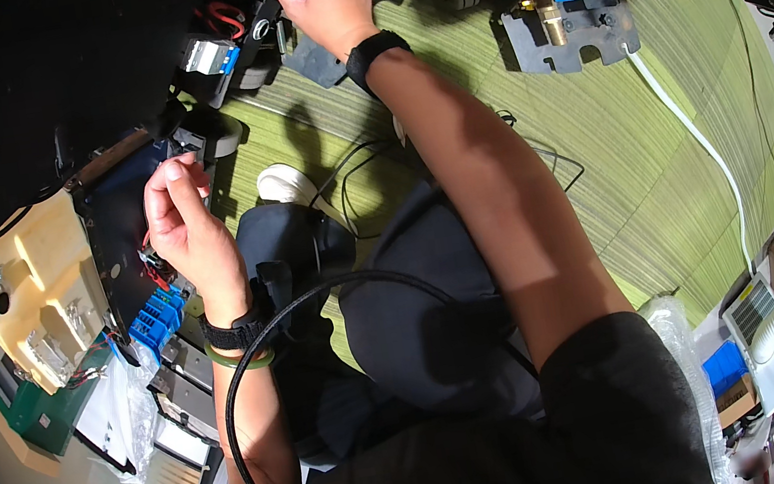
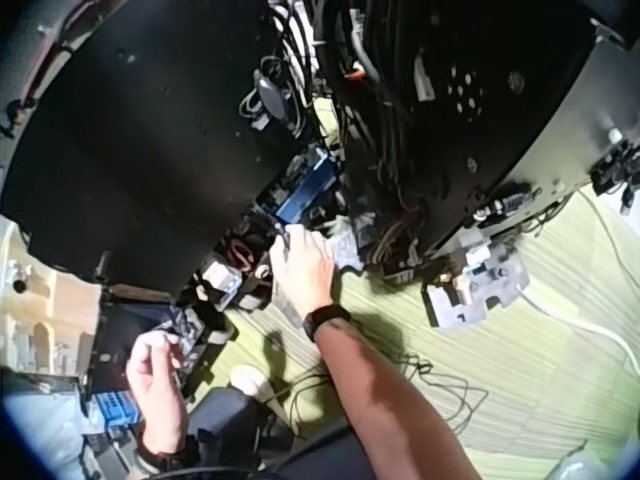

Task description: The recorder is performing internal wiring and component assembly on a large electromechanical unit.

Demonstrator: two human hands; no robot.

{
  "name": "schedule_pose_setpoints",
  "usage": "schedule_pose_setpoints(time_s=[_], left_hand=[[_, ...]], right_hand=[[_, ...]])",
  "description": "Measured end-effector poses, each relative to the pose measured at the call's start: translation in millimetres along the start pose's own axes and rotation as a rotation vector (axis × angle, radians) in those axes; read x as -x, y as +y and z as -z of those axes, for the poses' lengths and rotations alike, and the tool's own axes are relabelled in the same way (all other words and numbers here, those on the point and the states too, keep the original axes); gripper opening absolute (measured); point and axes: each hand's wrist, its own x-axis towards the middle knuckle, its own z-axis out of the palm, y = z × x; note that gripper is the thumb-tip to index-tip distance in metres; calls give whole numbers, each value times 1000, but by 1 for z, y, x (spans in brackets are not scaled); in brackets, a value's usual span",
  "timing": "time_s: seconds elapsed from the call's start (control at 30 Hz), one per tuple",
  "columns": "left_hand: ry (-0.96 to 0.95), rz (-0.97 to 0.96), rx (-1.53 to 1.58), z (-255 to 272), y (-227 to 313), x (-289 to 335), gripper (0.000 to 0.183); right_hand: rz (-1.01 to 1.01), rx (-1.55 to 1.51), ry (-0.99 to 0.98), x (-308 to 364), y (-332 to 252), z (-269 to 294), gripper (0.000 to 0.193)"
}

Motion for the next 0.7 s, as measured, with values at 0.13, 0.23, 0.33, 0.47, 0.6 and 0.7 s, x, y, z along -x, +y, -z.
schedule_pose_setpoints(time_s=[0.13,0.23,0.33,0.47,0.6,0.7], left_hand=[[-4,5,0,-3,2,-1,22],[-2,-2,-4,-1,2,-2,21],[6,1,-9,2,3,-3,21],[-4,-4,-3,0,3,-3,21],[-1,-8,-5,2,2,-4,21],[4,-19,-8,5,5,-5,21]], right_hand=[[51,71,-31,-8,3,-9,16],[89,56,-29,-10,4,-16,17],[74,48,-58,-10,3,-21,18],[30,177,-80,-7,9,-36,18],[-19,192,-108,-5,7,-43,19],[-16,214,-115,-3,7,-46,19]])
